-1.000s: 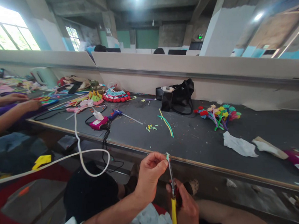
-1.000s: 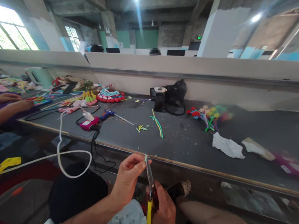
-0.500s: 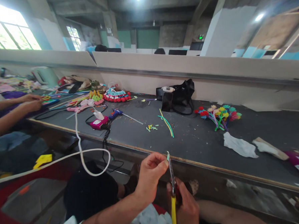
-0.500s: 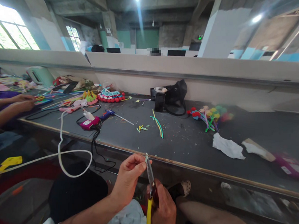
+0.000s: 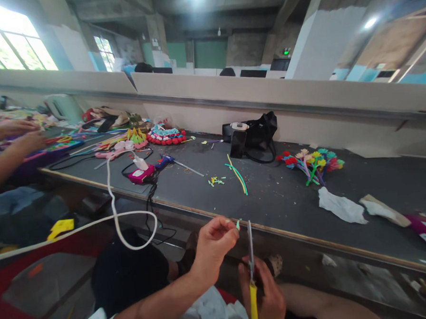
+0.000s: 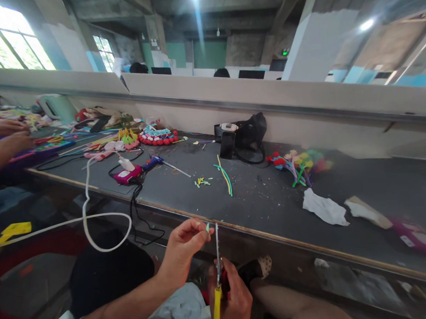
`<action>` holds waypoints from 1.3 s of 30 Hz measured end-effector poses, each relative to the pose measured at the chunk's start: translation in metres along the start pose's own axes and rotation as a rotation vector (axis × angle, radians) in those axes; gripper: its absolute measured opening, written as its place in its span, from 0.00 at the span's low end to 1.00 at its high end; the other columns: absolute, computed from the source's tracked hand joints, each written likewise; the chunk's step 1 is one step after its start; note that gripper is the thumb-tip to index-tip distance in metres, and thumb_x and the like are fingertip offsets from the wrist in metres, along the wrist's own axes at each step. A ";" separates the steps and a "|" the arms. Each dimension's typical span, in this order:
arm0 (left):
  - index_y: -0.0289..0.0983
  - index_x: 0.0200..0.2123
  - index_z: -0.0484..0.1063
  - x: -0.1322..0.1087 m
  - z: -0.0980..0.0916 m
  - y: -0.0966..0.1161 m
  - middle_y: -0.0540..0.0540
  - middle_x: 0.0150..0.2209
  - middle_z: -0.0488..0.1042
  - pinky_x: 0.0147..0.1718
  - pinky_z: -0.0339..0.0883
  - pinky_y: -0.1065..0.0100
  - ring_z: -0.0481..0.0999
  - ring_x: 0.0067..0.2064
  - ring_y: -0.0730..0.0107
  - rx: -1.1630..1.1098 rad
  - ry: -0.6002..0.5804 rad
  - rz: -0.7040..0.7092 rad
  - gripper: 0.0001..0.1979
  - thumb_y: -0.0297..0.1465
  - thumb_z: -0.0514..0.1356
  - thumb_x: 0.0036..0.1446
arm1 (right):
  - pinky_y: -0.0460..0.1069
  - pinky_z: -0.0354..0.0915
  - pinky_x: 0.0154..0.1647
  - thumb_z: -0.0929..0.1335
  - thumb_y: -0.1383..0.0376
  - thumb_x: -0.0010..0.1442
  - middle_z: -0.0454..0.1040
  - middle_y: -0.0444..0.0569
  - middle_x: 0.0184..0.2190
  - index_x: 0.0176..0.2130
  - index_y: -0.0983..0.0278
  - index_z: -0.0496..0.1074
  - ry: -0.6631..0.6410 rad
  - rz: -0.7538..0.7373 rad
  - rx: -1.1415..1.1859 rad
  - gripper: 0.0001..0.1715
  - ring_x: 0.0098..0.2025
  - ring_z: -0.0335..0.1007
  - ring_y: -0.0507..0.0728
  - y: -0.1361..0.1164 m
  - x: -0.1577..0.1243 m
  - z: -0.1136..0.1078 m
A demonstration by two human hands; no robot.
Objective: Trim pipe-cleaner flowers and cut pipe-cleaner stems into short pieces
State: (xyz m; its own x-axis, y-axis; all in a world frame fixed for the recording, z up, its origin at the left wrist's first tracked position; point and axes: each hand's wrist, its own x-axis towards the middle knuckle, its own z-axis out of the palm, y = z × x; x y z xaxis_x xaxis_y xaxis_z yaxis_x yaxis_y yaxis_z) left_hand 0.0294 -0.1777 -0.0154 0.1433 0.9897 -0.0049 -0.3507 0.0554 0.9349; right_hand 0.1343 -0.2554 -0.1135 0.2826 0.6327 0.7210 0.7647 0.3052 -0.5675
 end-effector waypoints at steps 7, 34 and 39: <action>0.38 0.26 0.73 -0.004 -0.024 -0.009 0.45 0.27 0.73 0.38 0.65 0.66 0.72 0.33 0.67 0.722 -0.302 0.578 0.06 0.22 0.59 0.50 | 0.46 0.70 0.30 0.64 0.45 0.62 0.79 0.51 0.35 0.46 0.63 0.72 0.007 0.365 0.081 0.27 0.32 0.77 0.57 -0.018 0.006 -0.011; 0.33 0.23 0.74 0.002 -0.032 -0.014 0.52 0.19 0.68 0.24 0.54 0.74 0.62 0.22 0.78 0.209 -0.446 -0.435 0.07 0.32 0.66 0.43 | 0.45 0.70 0.29 0.65 0.52 0.64 0.78 0.48 0.35 0.43 0.62 0.71 -0.119 0.141 -0.020 0.17 0.29 0.76 0.54 -0.009 0.047 -0.020; 0.33 0.21 0.71 0.002 -0.022 -0.002 0.53 0.18 0.66 0.23 0.52 0.75 0.59 0.22 0.80 0.142 -0.328 -0.351 0.09 0.32 0.67 0.40 | 0.45 0.70 0.29 0.65 0.51 0.64 0.78 0.48 0.33 0.46 0.63 0.70 -0.103 0.232 -0.021 0.20 0.30 0.77 0.55 -0.010 0.044 -0.016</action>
State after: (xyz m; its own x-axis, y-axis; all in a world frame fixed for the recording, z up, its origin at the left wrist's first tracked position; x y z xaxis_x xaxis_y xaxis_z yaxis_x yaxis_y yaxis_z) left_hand 0.0104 -0.1733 -0.0253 0.5217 0.8196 -0.2370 -0.1034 0.3364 0.9360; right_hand 0.1484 -0.2420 -0.0698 0.3919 0.7537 0.5276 0.6986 0.1294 -0.7037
